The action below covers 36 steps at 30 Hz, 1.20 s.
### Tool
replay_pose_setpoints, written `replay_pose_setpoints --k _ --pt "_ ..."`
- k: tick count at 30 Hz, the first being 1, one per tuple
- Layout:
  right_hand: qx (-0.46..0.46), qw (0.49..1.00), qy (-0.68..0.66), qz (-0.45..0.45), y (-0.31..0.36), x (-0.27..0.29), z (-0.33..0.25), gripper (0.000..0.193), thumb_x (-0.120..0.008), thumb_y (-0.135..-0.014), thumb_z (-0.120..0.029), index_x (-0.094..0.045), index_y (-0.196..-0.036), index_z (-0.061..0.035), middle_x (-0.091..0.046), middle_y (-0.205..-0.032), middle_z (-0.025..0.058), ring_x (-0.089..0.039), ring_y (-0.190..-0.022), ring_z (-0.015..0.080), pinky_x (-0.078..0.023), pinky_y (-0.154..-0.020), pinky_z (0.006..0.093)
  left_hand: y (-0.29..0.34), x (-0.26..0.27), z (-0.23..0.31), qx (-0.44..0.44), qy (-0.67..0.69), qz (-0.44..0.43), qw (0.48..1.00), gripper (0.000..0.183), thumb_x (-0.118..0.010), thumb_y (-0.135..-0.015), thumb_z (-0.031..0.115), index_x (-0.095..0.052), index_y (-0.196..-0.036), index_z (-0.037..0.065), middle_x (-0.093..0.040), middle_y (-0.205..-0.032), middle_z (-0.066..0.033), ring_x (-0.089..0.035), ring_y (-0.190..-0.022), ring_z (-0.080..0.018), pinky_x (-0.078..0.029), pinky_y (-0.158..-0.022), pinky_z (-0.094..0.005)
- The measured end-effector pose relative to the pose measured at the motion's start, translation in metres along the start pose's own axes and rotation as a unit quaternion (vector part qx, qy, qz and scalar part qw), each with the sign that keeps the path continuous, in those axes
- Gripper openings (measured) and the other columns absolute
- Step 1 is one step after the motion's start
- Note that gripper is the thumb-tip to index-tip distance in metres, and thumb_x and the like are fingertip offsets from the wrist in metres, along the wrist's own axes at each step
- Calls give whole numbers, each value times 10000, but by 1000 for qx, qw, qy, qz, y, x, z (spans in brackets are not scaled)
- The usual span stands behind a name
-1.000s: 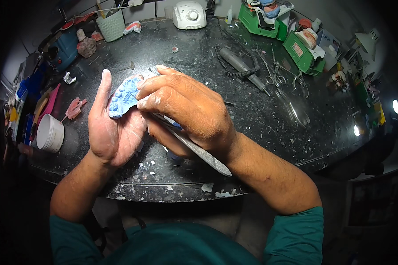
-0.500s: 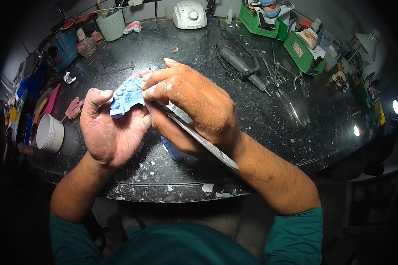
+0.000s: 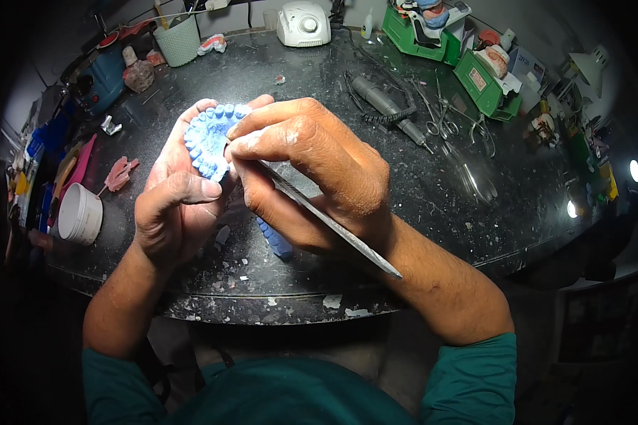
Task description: The person refines a pink dental mold using a rotary tool and a metal spatula. They then separate a blue dental impression from the mold and use a metal spatula to scrape and clean the surface of the blue impression.
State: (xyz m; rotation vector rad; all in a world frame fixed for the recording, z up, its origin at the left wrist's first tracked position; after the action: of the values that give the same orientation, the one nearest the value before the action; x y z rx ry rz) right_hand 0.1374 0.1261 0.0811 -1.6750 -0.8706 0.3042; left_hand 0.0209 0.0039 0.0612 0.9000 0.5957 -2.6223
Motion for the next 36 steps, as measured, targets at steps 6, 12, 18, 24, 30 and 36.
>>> replay_pose_setpoints --k 6,12,18,24,30,36 --pt "-38 999 -19 -8 0 0 2 262 -727 -749 120 -662 -979 13 -710 -974 145 -720 -916 256 -574 -835 344 -11 -1 5 -28 -80 -37 996 907 -558 -661 -60 -241 -1510 -5 -325 -1561 -311 -421 -1428 -359 -306 -1227 -458" --pt "-9 997 0 -82 -2 1 3 289 -734 -762 138 -659 -1010 8 -715 -1034 165 -714 -972 239 -578 -843 328 -9 3 6 -12 -63 -38 997 902 -544 -659 -64 -262 -1513 0 -318 -1572 -307 -351 -1473 -405 -278 -1233 -504" --pt "-25 995 3 -94 -1 -1 4 273 -729 -748 130 -682 -988 9 -724 -1015 159 -727 -944 239 -579 -840 333 -9 3 4 -13 -22 -40 999 881 -540 -652 -43 -301 -1500 -5 -322 -1575 -307 -302 -1494 -427 -212 -1247 -544" --pt "-75 992 -15 -104 2 -4 3 261 -733 -769 124 -691 -998 7 -729 -1025 156 -730 -979 239 -580 -870 336 -9 5 4 -16 -14 -56 998 883 -539 -635 -32 -327 -1492 -3 -319 -1578 -308 -276 -1506 -430 -191 -1251 -548" --pt "-82 990 -22 -116 2 -4 2 269 -744 -783 117 -697 -1025 8 -729 -1059 159 -726 -1003 238 -577 -890 335 -9 5 4 -18 0 -52 998 884 -555 -627 -16 -348 -1486 2 -316 -1581 -306 -271 -1508 -427 -183 -1255 -545" --pt "-65 994 -24 -84 3 -6 5 243 -754 -785 75 -700 -1005 -14 -731 -997 132 -735 -926 236 -583 -812 321 -10 6 3 -16 6 -55 998 877 -555 -623 -5 -365 -1480 -1 -312 -1584 -302 -266 -1510 -425 -180 -1257 -538"
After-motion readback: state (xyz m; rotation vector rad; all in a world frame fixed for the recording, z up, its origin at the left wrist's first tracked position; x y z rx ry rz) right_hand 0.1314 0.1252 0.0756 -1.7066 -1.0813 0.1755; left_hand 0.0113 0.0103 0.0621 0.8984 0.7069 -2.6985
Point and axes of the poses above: each hand's wrist, its own y-axis away from the middle knuckle, its own x-axis out of the back of the hand, z = x × y, the point moved 3 cm from there along -y, towards the middle knuckle
